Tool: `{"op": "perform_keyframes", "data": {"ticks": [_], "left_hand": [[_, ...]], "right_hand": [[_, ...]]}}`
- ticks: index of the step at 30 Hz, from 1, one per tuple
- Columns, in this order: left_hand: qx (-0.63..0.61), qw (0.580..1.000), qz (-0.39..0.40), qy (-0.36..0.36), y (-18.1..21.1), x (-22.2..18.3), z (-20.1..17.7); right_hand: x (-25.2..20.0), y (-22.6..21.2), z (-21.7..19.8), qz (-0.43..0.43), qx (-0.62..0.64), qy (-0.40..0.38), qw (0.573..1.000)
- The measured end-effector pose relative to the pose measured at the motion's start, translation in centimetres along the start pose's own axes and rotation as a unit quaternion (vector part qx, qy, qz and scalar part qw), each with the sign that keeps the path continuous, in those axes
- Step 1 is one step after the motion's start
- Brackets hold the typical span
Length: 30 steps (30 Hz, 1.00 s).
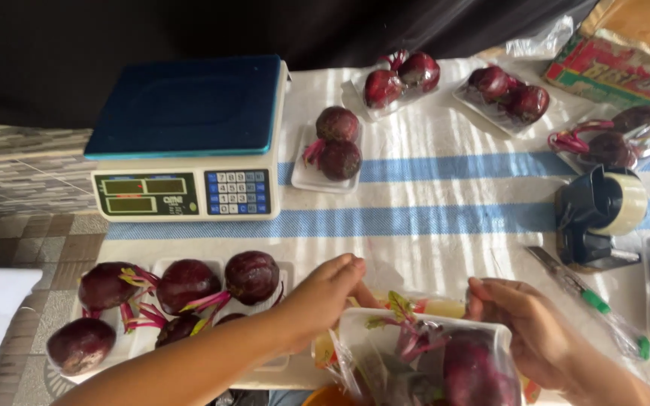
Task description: Wrapping fresh beetroots in plastic film on white trays for retail sale.
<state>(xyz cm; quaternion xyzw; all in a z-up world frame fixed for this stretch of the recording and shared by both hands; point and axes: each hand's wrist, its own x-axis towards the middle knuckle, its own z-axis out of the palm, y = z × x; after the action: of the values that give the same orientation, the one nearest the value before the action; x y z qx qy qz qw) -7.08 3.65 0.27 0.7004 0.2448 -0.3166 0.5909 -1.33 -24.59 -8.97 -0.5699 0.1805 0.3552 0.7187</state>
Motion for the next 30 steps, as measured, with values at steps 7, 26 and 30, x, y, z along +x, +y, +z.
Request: {"op": "perform_keyframes", "data": {"ticks": [7,26,30], "left_hand": [[-0.106,0.982,-0.139,-0.068,-2.1,0.7,-1.6],[0.369,0.915,0.14,-0.078,-5.1,1.4,-2.7],[0.367,0.917,0.132,-0.084,-3.7,-0.4,-2.4]], "right_hand": [[-0.9,-0.3,1.1,0.064,-0.023,-0.035,0.997],[-8.1,3.9,-0.6,-0.112,-0.193,0.119,0.967],[-8.2,2.6,0.6,-0.032,-0.135,0.173,0.975]]}}
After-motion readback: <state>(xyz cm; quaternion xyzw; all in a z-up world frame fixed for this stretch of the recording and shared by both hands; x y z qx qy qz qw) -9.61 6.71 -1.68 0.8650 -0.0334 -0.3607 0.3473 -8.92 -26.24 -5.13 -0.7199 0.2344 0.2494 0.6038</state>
